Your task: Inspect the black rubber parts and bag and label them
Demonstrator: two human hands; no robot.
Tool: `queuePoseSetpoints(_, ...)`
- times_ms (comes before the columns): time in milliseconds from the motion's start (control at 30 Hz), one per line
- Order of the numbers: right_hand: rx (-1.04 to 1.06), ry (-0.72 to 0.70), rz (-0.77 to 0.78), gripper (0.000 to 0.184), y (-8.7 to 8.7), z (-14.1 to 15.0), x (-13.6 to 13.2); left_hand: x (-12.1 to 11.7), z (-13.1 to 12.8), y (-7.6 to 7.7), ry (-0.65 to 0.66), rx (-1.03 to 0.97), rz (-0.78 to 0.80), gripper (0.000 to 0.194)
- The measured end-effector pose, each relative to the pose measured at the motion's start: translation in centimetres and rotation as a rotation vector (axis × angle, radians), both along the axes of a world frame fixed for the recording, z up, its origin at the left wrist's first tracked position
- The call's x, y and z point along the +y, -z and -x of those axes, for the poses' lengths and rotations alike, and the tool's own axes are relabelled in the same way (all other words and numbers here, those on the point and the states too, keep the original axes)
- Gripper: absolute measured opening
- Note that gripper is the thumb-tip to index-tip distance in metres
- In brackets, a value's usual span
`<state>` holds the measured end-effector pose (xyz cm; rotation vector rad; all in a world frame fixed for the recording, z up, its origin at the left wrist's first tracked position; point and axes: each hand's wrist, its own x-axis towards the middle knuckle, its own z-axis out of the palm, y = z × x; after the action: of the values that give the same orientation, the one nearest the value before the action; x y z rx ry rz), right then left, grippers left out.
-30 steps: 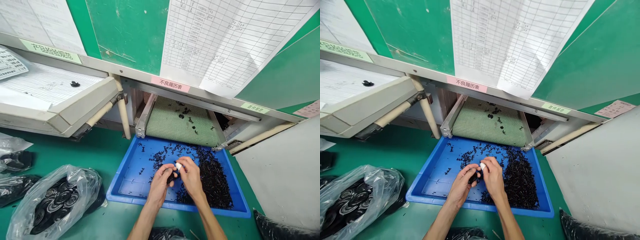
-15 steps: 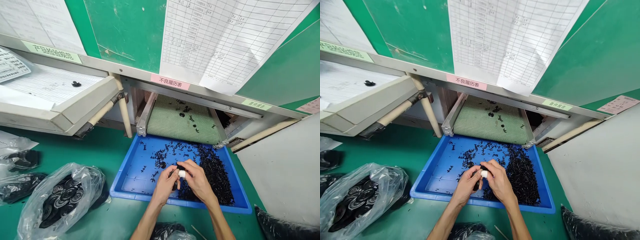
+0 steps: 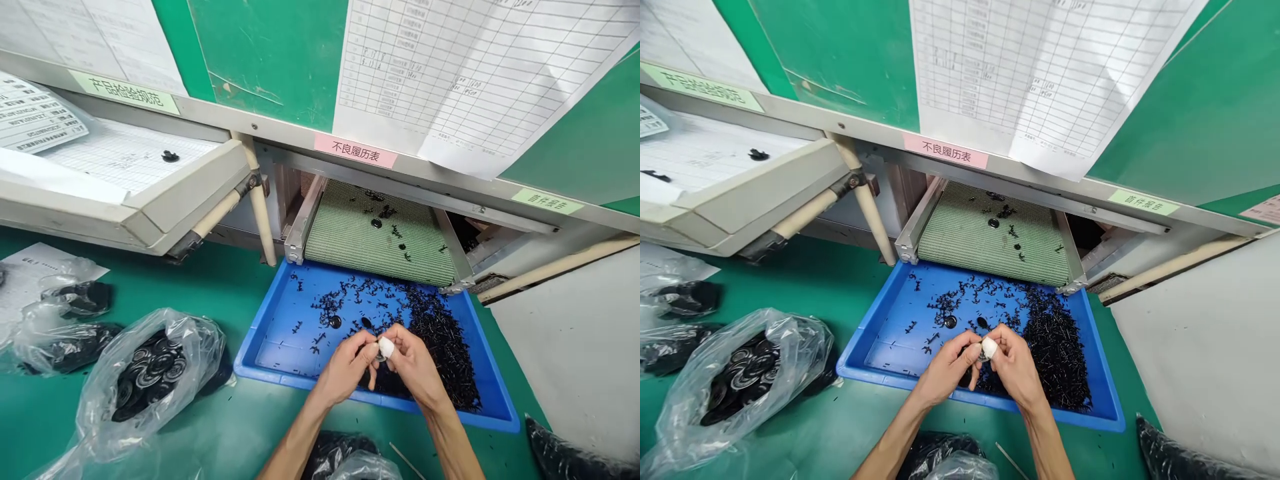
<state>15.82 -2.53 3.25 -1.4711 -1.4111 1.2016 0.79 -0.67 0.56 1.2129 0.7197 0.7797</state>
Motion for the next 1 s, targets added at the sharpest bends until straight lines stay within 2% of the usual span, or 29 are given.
queuePoseSetpoints(100, -0.032, 0.09, 0.002, 0.019, 1.2, 0.3, 0.4, 0.0, -0.1, 0.3, -0.023, -0.009, 0.021, 0.03)
queuePoseSetpoints(167, -0.211, 0.088, -0.037, 0.015, 1.9, 0.1, 1.2, 0.1, -0.2, 0.4, -0.091, -0.017, 0.056, 0.031)
queuePoseSetpoints(233, -0.445, 0.044, -0.097, 0.02, 2.5, -0.5, 2.3, 0.4, 0.0, 0.3, -0.191, -0.077, 0.173, 0.031)
queuePoseSetpoints(300, -0.666, -0.027, -0.146, 0.035, 2.9, -1.0, 3.5, 0.8, 0.3, 0.1, -0.307, -0.189, 0.328, 0.033)
queuePoseSetpoints(367, -0.775, -0.119, -0.155, 0.046, 3.3, -1.3, 4.7, 1.1, 0.7, -0.3, -0.405, -0.29, 0.445, 0.042)
queuePoseSetpoints(433, -0.822, -0.216, -0.15, 0.047, 3.9, -1.2, 5.7, 1.2, 0.9, -0.5, -0.448, -0.33, 0.491, 0.049)
queuePoseSetpoints(500, -0.813, -0.275, -0.149, 0.04, 4.4, -1.0, 6.5, 1.1, 1.0, -0.6, -0.471, -0.324, 0.483, 0.05)
queuePoseSetpoints(600, -0.817, -0.282, -0.158, 0.031, 4.8, -1.1, 6.7, 0.8, 0.8, -0.2, -0.497, -0.268, 0.402, 0.047)
queuePoseSetpoints(800, -0.788, -0.179, -0.176, 0.026, 3.8, -2.4, 4.2, 0.5, 0.6, 0.6, -0.494, -0.186, 0.291, 0.041)
queuePoseSetpoints(867, -0.595, -0.063, -0.129, 0.023, 3.3, -2.4, 3.1, 0.5, 0.6, 0.7, -0.482, -0.194, 0.29, 0.04)
queuePoseSetpoints(933, -0.269, 0.057, -0.052, 0.02, 2.9, -2.1, 2.1, 0.4, 0.5, 0.6, -0.463, -0.195, 0.287, 0.038)
queuePoseSetpoints(1000, 0.004, 0.134, 0.013, 0.026, 2.4, -1.5, 1.4, 0.4, 0.5, 0.5, -0.443, -0.188, 0.27, 0.037)
